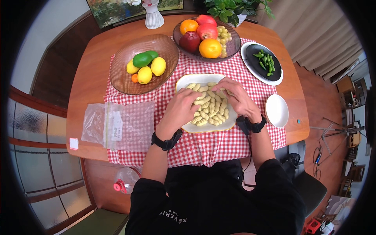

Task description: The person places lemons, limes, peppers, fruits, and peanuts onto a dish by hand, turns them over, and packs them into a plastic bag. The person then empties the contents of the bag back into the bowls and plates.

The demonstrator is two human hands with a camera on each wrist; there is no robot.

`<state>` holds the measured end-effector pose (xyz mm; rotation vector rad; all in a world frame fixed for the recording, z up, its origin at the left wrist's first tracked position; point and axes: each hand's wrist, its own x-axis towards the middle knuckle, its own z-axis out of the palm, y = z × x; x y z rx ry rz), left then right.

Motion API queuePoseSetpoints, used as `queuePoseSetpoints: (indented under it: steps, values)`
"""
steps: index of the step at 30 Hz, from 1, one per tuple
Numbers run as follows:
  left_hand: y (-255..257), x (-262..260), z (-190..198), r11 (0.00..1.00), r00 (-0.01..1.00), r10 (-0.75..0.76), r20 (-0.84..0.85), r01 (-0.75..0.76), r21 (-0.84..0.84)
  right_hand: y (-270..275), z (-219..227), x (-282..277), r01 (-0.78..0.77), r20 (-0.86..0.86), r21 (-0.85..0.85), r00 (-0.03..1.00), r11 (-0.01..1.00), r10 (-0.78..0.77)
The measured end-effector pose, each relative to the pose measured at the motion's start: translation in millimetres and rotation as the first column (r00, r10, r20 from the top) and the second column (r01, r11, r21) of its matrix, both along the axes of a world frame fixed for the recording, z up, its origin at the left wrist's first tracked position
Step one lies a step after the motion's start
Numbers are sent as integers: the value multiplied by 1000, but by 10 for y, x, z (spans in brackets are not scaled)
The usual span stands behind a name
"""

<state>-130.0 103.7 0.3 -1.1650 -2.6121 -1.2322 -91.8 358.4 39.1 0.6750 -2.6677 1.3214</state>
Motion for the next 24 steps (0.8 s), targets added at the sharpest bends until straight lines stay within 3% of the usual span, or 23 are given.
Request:
queuePoseSetpoints:
  steps: [4, 6, 13, 24]
  values:
    - [7, 1, 6, 1000, 1000, -1, 19, 1, 14, -32, -35, 17, 57, 28, 63, 998, 996, -58]
    - [7, 9, 24, 1000, 1000, 3, 29, -3, 6, -64, -45, 4, 51, 38, 41, 998, 998, -53]
    - [7, 11, 14, 1000, 999, -1, 34, 2, -12, -85, -53, 35, -7, 15, 195, 1000, 981, 4]
    - [2, 3, -4, 1000, 999, -24, 30, 24, 3, -114, -85, 37, -48, -3, 134, 999, 990, 49]
